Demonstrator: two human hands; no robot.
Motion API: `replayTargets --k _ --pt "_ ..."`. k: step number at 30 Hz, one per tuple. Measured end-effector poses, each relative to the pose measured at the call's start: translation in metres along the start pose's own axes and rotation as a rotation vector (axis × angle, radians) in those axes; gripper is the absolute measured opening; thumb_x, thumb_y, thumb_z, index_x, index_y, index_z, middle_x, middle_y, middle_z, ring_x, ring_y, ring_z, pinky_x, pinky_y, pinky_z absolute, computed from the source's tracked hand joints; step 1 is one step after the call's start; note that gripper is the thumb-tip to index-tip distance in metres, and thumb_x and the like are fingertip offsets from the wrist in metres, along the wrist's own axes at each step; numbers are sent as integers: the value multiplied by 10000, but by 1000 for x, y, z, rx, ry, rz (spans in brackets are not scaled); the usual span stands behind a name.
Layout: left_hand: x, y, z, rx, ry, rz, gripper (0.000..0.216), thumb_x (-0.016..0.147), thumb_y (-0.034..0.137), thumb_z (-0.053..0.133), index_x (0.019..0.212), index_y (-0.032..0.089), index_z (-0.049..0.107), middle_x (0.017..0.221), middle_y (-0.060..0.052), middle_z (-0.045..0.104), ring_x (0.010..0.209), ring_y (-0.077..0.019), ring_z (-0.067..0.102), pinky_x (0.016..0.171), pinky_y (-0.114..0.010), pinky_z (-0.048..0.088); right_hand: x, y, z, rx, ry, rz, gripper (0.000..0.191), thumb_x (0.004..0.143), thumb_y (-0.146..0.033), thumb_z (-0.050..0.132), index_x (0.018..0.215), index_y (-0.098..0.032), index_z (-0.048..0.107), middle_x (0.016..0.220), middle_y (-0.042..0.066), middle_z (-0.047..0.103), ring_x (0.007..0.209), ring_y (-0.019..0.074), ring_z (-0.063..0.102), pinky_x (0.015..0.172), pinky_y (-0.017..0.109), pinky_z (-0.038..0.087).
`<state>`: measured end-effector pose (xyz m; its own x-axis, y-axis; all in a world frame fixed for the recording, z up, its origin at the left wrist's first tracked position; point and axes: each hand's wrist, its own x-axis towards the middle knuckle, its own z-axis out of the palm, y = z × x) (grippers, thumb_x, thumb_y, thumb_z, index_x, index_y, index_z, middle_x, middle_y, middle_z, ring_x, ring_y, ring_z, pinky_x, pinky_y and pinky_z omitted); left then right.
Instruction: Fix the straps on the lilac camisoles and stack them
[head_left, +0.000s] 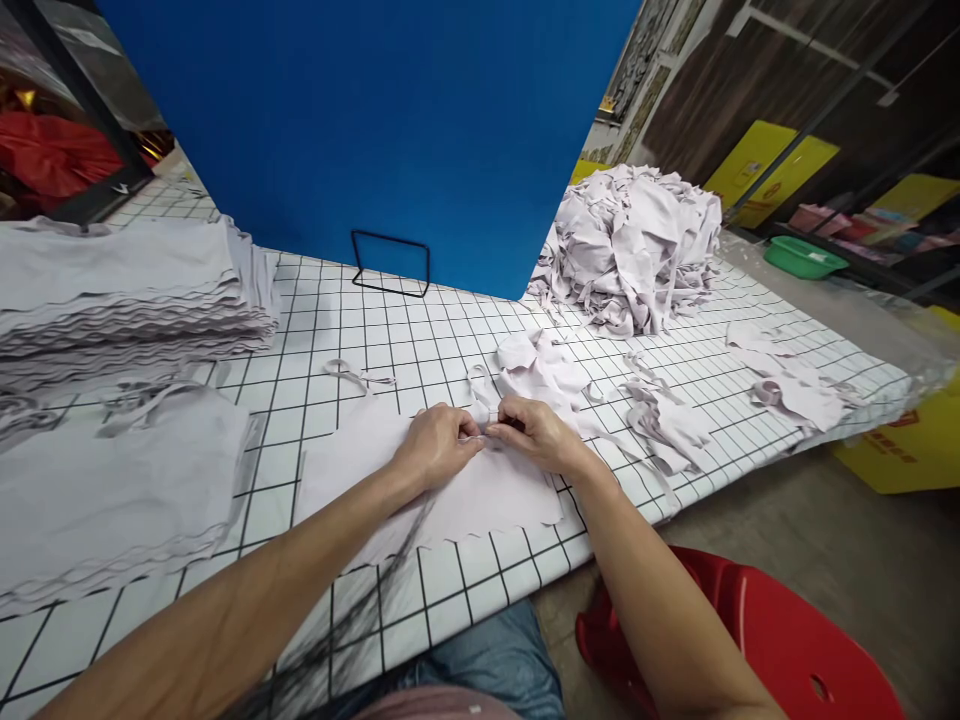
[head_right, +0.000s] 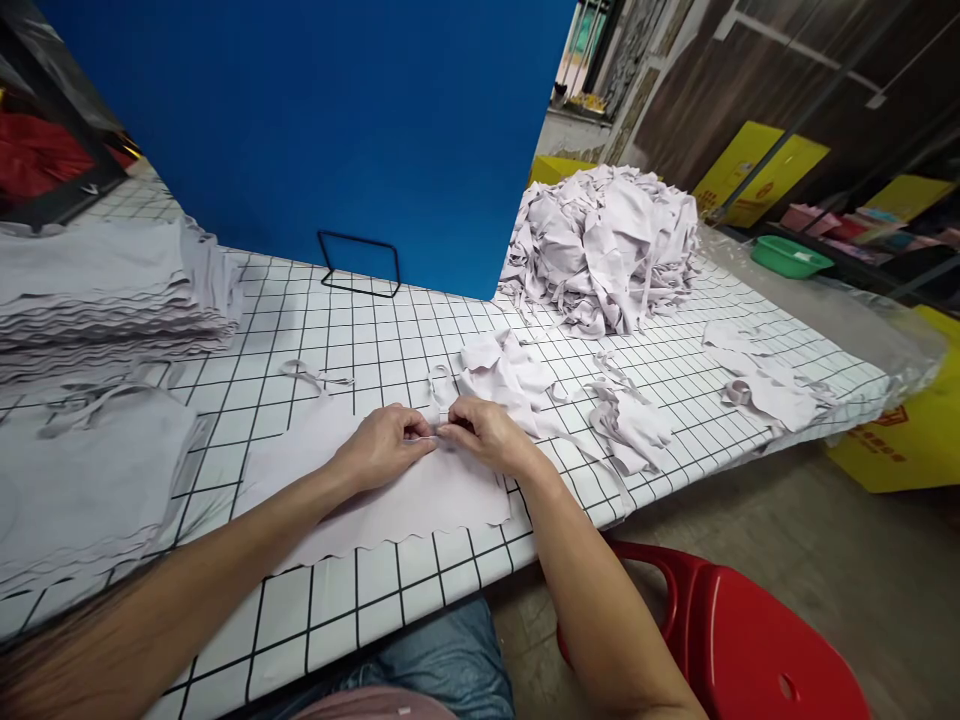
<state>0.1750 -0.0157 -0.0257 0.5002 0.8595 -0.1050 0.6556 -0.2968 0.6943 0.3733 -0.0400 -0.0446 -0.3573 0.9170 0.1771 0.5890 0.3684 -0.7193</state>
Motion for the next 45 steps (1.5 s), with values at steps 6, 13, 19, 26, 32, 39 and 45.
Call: replayTargets --k 6,13,19,26,32,39,45 --pt "1 1 1 7 -10 6 155 789 290 603 730 193 710 784 -58 707 756 -221 617 716 -332 453 0 -2 0 22 2 -25 267 932 -340 561 723 -191 489 722 -4 496 662 122 436 611 274 359" --pt "2 0 3 107 8 15 201 807 319 589 674 183 655 778 -77 681 771 -238 615 698 -328 440 4 -13 11 90 38 6 263 916 -313 583 694 -189 514 691 2 548 655 126 487 604 275 392" --pt "1 -1 3 63 3 22 168 805 312 607 721 192 691 794 -62 692 776 -230 623 726 -333 453 2 -4 6 50 78 34 277 926 -379 565 726 -193 520 693 2 502 638 127 432 580 279 353" --pt "0 -3 5 23 32 17 150 800 304 623 738 193 703 807 -61 688 787 -229 619 774 -369 465 -2 -3 -2 1 25 15 291 935 -375 554 715 -198 484 707 0 479 642 126 419 591 281 343" --pt "0 -4 6 -1 46 35 140 803 285 619 739 195 705 788 -54 683 777 -219 614 775 -361 463 -2 -3 -1 55 1 77 305 938 -385 545 701 -197 507 641 -16 477 594 117 402 549 275 325" --pt "0 -2 4 6 23 12 133 804 291 631 761 192 709 813 -56 687 767 -213 605 790 -370 464 -2 -1 1 51 19 91 287 935 -374 554 711 -198 518 639 -15 490 589 117 408 542 280 328" --pt "0 -1 3 13 16 9 142 807 291 623 777 188 716 829 -52 690 773 -204 604 803 -367 464 -2 1 1 -33 30 2 270 938 -328 560 715 -185 503 672 -15 487 618 109 423 565 265 340"
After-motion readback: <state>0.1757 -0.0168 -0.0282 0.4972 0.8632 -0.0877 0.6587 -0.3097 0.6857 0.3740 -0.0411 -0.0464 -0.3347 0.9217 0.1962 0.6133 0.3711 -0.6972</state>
